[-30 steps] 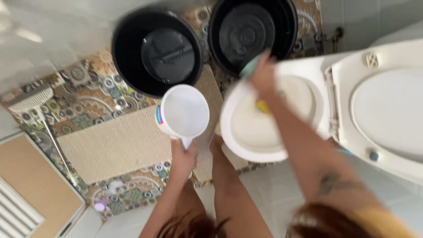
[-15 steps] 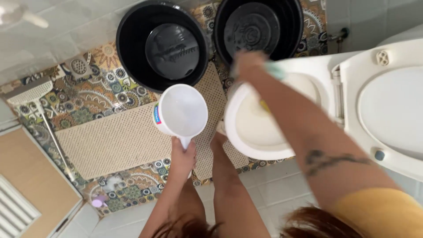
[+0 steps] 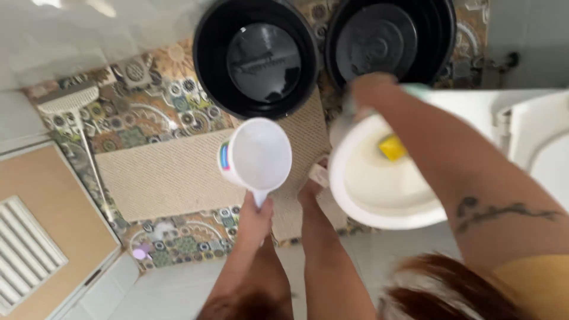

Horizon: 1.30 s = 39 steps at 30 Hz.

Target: Cleaning the exterior and interior of a toilet bowl with a sponge and brush.

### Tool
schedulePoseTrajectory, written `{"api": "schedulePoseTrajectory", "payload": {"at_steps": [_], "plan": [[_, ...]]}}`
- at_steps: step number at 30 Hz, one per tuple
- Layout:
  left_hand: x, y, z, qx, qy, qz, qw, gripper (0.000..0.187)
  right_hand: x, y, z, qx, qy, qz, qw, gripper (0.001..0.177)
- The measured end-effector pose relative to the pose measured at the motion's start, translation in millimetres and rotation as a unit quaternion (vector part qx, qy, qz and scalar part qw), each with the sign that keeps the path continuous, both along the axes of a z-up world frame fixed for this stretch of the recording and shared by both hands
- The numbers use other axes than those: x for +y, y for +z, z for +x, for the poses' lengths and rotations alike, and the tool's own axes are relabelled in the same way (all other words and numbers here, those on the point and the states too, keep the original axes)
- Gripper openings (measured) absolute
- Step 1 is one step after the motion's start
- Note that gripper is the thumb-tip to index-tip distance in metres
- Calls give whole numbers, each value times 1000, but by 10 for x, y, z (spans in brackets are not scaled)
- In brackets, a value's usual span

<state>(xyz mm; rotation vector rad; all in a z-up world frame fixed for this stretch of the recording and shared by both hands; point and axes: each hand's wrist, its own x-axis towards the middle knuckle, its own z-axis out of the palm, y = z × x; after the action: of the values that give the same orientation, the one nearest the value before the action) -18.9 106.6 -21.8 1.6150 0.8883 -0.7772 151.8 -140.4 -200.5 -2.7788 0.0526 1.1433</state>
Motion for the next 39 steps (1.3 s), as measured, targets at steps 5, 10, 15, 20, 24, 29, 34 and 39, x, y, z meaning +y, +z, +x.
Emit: {"api": "schedulePoseTrajectory", "payload": {"at_steps": [5,10,15,20,24,29,34,39], "plan": [[-372,-65,144,-183,-92,-38,978,25,-368,-314,-3,0,23,3,1000,87],[-659,-93,33,-99,-109,-55,988,27,-1067,106,102,65,26,39,997,79],[-678,-312,78,-236,-122,-47,963,30,-687,687,475,74,46,63,994,71],[-934,418,668,26,-37,-66,997,29,-891,1421,626,91,52,69,992,63],[-944,374,588,23,-39,-79,996,30,-2566,708,699,-23,-20,-42,999,86],[-1003,345,485,30,-26,-97,994,32,-3241,541,618,-18,-188,-151,970,119],[-1009,14,271,64,-34,-93,993,24,-2706,412,752,-43,-159,-58,985,105],[-1085,261,414,49,-53,-88,994,24,-3439,358,815,-45,-199,-71,976,111]]}}
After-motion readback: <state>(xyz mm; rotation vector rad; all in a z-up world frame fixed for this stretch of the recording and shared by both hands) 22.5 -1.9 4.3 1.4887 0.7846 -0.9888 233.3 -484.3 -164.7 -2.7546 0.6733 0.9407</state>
